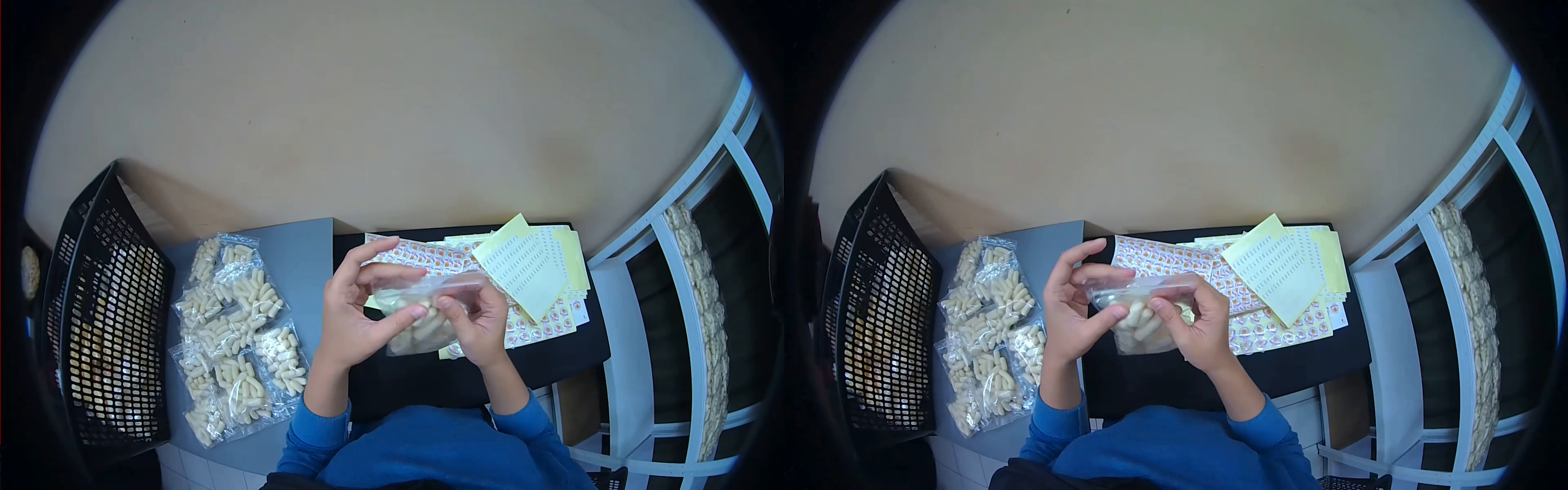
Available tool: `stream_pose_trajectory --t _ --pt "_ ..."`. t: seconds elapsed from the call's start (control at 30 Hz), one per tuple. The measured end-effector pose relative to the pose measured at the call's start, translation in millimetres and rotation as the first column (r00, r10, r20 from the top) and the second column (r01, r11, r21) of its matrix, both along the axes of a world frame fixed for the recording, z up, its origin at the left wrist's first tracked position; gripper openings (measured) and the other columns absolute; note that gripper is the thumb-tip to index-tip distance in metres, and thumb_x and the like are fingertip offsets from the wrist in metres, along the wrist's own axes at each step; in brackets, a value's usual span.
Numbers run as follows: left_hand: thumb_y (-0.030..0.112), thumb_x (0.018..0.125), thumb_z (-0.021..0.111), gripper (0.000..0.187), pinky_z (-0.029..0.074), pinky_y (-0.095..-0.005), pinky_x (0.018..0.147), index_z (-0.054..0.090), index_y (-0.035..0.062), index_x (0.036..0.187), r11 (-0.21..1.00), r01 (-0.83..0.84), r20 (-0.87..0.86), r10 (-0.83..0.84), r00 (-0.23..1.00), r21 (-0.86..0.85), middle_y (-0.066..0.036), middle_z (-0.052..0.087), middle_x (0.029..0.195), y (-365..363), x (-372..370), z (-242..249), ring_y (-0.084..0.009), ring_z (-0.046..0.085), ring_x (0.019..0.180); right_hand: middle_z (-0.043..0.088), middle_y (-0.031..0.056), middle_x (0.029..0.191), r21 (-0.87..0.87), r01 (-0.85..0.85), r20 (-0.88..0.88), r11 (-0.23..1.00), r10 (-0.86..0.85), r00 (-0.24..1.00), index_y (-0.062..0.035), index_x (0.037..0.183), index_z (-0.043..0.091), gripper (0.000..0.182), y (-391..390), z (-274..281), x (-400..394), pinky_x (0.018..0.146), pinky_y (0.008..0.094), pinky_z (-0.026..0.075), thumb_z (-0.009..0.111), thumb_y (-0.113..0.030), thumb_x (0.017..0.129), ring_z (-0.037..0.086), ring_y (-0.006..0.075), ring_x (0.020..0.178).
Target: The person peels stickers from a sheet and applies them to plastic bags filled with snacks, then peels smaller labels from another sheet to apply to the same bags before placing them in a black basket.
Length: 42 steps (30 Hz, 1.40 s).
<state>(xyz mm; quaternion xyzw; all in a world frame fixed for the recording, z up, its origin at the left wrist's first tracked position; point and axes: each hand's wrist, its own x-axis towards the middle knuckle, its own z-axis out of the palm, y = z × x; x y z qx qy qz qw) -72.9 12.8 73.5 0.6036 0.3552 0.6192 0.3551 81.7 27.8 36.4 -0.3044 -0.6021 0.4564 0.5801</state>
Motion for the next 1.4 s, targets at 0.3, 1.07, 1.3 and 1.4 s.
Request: stream_pose_trajectory --t 0.3,1.07,1.3,1.4 --pt "-0.002 0.069 0.066 0.037 0.046 -0.0232 0.07 0.051 0.0 0.103 0.998 0.027 0.112 -0.02 0.994 -0.065 -0.007 0.06 0.079 -2 10 -5 -0.0114 0.059 0.078 0.057 0.0093 0.079 0.297 0.009 0.092 0.955 -0.038 0.995 -0.0008 0.081 0.057 0.01 7 24 7 0.068 0.0275 0.044 0.063 -0.002 0.073 0.056 0.0166 0.074" --pt "-0.004 0.072 0.062 0.046 0.043 -0.0211 0.069 0.041 -0.0013 0.113 0.99 -0.072 0.111 0.058 0.992 0.121 -0.006 0.058 0.077 -6 18 -7 -0.0099 0.055 0.074 0.058 0.0096 0.077 0.329 0.069 0.04 0.942 -0.087 0.995 -0.0005 0.078 0.057 0.008 1 29 -6 0.065 0.0272 0.045 0.063 -0.001 0.072 0.057 0.0171 0.072" --pt "-0.005 0.072 0.062 0.044 0.045 -0.0228 0.069 0.042 -0.0021 0.111 0.973 -0.134 0.092 0.118 0.989 0.189 -0.009 0.061 0.077 -4 17 -10 -0.0112 0.059 0.075 0.058 0.0096 0.077 0.339 0.08 0.031 0.937 -0.096 0.995 -0.0006 0.078 0.057 0.008 1 29 -10 0.064 0.027 0.046 0.063 -0.002 0.073 0.057 0.017 0.07" --pt "-0.005 0.072 0.062 0.044 0.045 -0.023 0.069 0.042 -0.0022 0.112 0.971 -0.139 0.105 0.121 0.987 0.193 -0.009 0.061 0.077 -3 17 -10 -0.0113 0.059 0.075 0.058 0.0096 0.077 0.338 0.071 0.026 0.939 -0.085 0.996 -0.0006 0.078 0.057 0.008 2 30 -11 0.065 0.0269 0.046 0.063 -0.002 0.073 0.057 0.0169 0.071"
